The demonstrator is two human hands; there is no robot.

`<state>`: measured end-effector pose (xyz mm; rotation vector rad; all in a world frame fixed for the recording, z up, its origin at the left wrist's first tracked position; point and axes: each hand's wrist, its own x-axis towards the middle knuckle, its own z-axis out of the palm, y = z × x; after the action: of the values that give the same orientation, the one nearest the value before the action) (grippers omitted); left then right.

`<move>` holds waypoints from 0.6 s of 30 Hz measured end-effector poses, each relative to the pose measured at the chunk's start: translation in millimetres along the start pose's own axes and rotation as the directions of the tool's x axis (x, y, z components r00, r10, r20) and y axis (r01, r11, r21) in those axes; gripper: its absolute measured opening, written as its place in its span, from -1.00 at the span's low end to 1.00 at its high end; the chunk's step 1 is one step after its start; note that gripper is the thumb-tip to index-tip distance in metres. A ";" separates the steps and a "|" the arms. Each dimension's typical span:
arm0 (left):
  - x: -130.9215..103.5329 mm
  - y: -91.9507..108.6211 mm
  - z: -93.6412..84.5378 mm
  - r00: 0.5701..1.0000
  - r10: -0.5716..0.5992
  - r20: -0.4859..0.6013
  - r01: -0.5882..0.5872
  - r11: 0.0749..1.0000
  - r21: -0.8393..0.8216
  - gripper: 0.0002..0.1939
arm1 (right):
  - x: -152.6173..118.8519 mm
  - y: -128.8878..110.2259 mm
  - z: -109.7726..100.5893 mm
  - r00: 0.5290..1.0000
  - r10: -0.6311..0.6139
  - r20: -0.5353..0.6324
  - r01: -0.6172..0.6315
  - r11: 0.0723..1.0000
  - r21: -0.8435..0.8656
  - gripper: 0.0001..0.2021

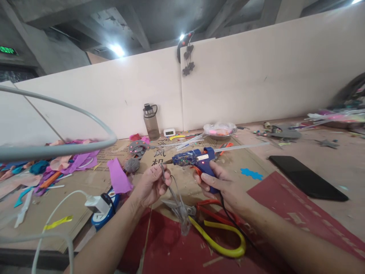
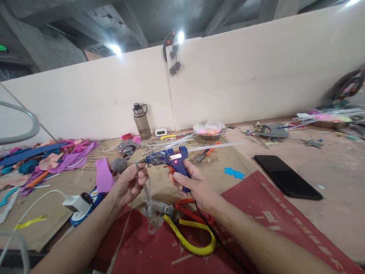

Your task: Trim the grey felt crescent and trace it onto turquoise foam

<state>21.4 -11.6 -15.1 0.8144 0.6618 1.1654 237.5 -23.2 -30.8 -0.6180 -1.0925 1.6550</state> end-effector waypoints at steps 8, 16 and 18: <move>1.8 0.8 -5.4 0.999 0.040 0.021 -0.041 0.999 0.033 -0.62 | 0.7 0.0 -2.2 1.000 0.003 -0.017 -0.004 0.999 -0.042 -0.67; 7.1 0.0 -10.1 0.973 0.231 0.029 -0.233 0.961 0.152 -0.72 | -0.7 1.7 -4.8 0.998 -0.067 -0.014 0.065 0.994 -0.091 -0.76; 7.9 -0.9 -10.7 0.947 0.322 0.021 -0.321 0.931 0.174 -0.75 | -1.3 4.0 -5.8 0.996 -0.085 -0.017 0.083 0.990 -0.113 -0.76</move>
<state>15.4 -1.9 -22.0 1.0981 0.6591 1.4201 240.8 -22.7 -37.1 -0.6518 -1.1860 1.5191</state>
